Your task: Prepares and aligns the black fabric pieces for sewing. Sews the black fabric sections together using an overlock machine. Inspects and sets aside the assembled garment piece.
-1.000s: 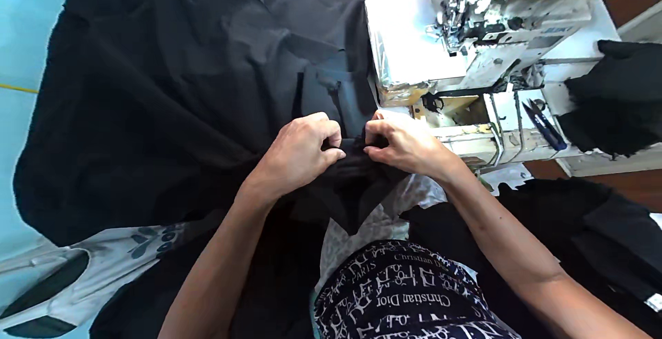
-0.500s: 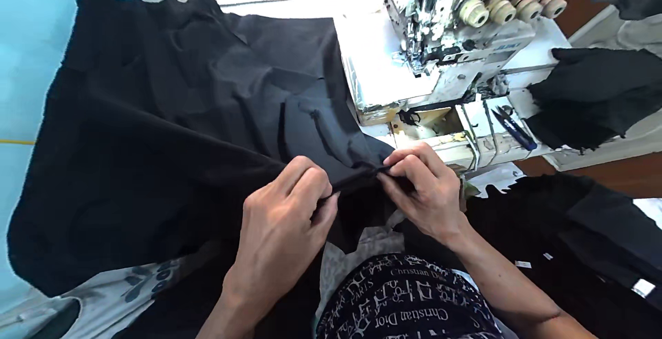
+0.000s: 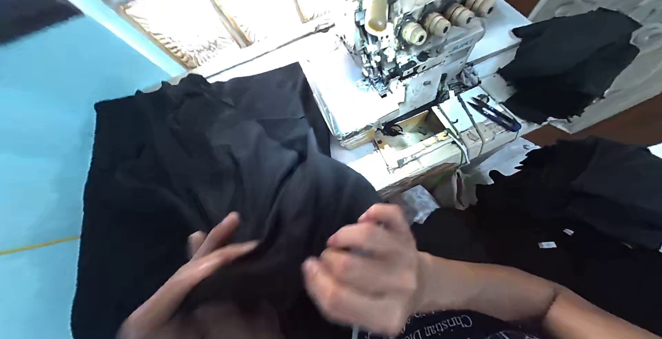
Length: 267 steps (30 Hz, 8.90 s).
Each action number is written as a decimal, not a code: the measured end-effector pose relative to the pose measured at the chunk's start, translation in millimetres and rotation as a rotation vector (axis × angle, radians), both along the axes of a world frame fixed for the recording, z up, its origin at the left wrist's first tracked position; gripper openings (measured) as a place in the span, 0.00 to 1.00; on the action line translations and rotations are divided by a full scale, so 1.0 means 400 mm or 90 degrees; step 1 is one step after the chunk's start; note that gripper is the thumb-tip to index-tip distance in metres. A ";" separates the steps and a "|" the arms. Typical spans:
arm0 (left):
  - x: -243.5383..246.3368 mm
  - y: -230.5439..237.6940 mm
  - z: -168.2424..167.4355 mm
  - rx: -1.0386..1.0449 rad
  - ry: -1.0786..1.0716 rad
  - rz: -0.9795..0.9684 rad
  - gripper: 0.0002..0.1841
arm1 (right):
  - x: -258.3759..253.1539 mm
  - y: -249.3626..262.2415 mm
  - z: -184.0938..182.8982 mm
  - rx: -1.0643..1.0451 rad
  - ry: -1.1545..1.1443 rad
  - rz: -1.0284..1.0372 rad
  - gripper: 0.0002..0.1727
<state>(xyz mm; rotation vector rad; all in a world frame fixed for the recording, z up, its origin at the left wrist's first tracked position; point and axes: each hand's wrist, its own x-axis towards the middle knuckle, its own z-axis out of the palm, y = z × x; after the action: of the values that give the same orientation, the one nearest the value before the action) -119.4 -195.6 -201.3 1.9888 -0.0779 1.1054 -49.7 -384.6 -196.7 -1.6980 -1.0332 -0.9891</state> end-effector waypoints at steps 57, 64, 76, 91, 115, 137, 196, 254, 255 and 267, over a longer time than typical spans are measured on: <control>0.308 -0.089 0.186 0.551 0.308 -0.270 0.10 | 0.363 -0.180 0.034 -0.422 0.121 -0.075 0.10; 0.378 -0.058 0.212 0.706 0.418 -0.287 0.06 | 0.337 -0.246 0.111 -0.425 0.227 0.278 0.12; 0.524 -0.056 0.046 0.439 0.259 -0.057 0.06 | 0.425 -0.179 -0.036 -0.277 0.072 -0.122 0.10; 0.404 -0.071 0.009 0.470 0.164 -0.060 0.07 | 0.385 -0.183 -0.075 -0.265 0.090 -0.116 0.15; 0.431 -0.093 0.001 0.453 0.191 -0.078 0.14 | 0.370 -0.202 -0.042 -0.300 0.094 -0.255 0.06; 0.309 0.003 0.430 0.471 0.456 -0.603 0.11 | 0.122 -0.089 0.065 -0.270 0.455 0.528 0.17; 0.329 0.129 0.455 0.594 0.473 -0.425 0.10 | 0.484 -0.175 -0.024 -0.152 0.260 0.097 0.06; 0.305 0.167 0.456 0.461 0.449 -0.384 0.16 | 0.427 -0.107 -0.045 0.004 0.198 -0.033 0.05; 0.305 0.166 0.456 0.465 0.449 -0.383 0.16 | 0.431 -0.106 -0.046 0.003 0.197 -0.033 0.06; 0.300 0.170 0.456 0.473 0.447 -0.359 0.19 | 0.442 -0.122 -0.026 -0.045 0.187 0.004 0.03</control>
<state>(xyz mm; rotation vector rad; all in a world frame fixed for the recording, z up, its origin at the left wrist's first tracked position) 0.7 -127.5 -18.8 2.6478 -0.7057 -0.0494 127.2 -433.2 -207.1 -1.8316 -0.8869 -0.6794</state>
